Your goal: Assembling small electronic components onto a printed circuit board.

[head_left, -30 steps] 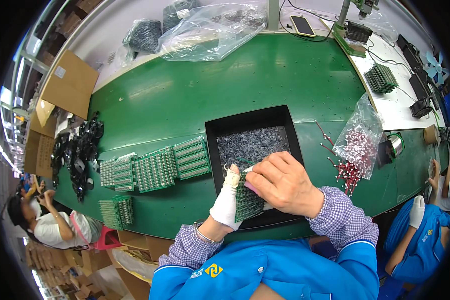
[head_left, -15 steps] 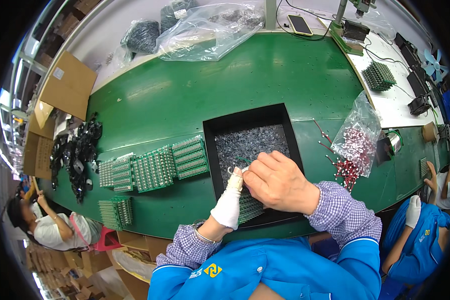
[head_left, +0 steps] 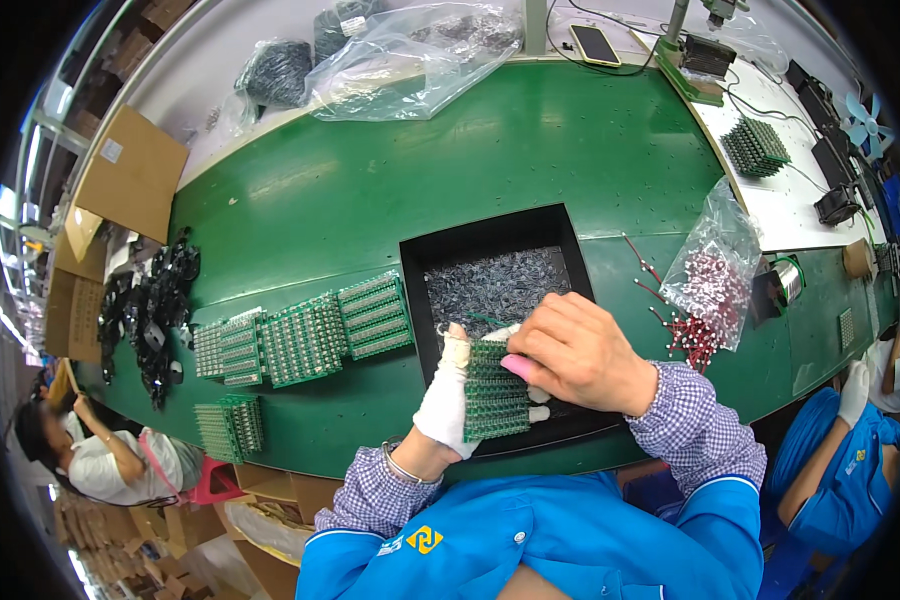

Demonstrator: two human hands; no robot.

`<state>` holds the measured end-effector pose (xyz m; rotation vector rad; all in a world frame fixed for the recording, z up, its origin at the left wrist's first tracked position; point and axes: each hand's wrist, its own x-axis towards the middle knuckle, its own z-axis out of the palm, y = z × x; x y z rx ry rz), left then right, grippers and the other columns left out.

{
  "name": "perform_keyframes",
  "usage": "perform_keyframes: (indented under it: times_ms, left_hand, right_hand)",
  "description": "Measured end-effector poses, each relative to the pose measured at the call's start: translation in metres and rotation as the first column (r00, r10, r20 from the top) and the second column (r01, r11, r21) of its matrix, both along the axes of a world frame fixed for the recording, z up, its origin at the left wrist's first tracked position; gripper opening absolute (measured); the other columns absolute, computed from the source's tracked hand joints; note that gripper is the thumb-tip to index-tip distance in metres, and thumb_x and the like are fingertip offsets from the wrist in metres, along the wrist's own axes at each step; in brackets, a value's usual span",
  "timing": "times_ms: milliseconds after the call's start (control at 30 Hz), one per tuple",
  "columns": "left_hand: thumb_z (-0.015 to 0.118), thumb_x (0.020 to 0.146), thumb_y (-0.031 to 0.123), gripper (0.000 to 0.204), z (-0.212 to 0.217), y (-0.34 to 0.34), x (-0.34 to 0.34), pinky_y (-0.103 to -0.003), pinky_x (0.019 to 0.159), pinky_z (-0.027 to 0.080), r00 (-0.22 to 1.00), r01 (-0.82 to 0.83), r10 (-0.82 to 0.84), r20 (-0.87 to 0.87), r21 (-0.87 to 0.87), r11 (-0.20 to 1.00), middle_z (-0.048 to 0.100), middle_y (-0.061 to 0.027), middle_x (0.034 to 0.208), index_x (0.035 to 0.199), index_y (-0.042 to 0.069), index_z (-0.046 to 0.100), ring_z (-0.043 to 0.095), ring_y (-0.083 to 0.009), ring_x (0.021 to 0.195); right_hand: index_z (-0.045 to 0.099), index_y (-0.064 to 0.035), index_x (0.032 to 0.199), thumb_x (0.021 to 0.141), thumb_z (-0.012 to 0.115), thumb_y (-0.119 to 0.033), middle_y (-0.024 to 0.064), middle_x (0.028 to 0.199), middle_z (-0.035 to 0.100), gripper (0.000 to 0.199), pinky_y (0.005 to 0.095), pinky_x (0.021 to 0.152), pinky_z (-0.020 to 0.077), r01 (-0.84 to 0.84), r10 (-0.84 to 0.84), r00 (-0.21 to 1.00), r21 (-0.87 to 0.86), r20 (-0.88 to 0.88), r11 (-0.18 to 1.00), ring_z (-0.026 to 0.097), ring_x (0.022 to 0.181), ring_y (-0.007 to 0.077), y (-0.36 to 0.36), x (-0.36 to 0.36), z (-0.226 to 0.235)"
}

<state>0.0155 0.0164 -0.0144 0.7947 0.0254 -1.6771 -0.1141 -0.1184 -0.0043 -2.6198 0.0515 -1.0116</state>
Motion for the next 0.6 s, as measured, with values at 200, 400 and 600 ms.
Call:
perform_keyframes:
  times_ms: [200,400,600]
  left_hand:
    - [0.031,0.090,0.072,0.081,0.006,-0.001,-0.005,-0.054,0.085,0.055,0.989,-0.006,-0.004,0.145,0.067,0.998,0.058,-0.0221,0.123,0.133,0.004,0.048,0.063,-0.0372,0.104]
    - [0.033,0.089,0.073,0.083,0.003,0.000,-0.008,-0.056,0.085,0.055,0.971,0.001,-0.021,0.237,0.083,0.997,0.057,-0.0231,0.124,0.133,0.003,0.047,0.063,-0.0392,0.104]
    - [0.029,0.093,0.069,0.076,0.006,0.001,0.001,-0.046,0.084,0.057,0.997,0.053,-0.055,-0.052,-0.039,0.998,0.061,-0.0162,0.120,0.135,0.009,0.047,0.066,-0.0306,0.098]
  right_hand:
    - [0.059,-0.0075,0.082,0.073,0.072,-0.011,0.0035,0.077,0.053,0.016,0.0290,0.064,0.0412,0.036,-0.040,0.997,-0.076,-0.058,0.996,0.048,0.067,0.0184,0.008,0.009,-0.001]
    - [0.055,-0.0095,0.081,0.075,0.068,-0.011,0.0036,0.079,0.052,0.015,0.0293,0.066,0.0412,0.052,-0.069,0.988,-0.123,-0.137,0.991,0.050,0.072,0.0184,0.010,0.009,0.000]
    - [0.059,-0.0073,0.085,0.072,0.068,-0.006,0.0040,0.080,0.054,0.016,0.0282,0.065,0.0413,0.030,-0.021,0.993,0.076,-0.118,0.997,0.050,0.069,0.0189,-0.002,-0.006,0.004]
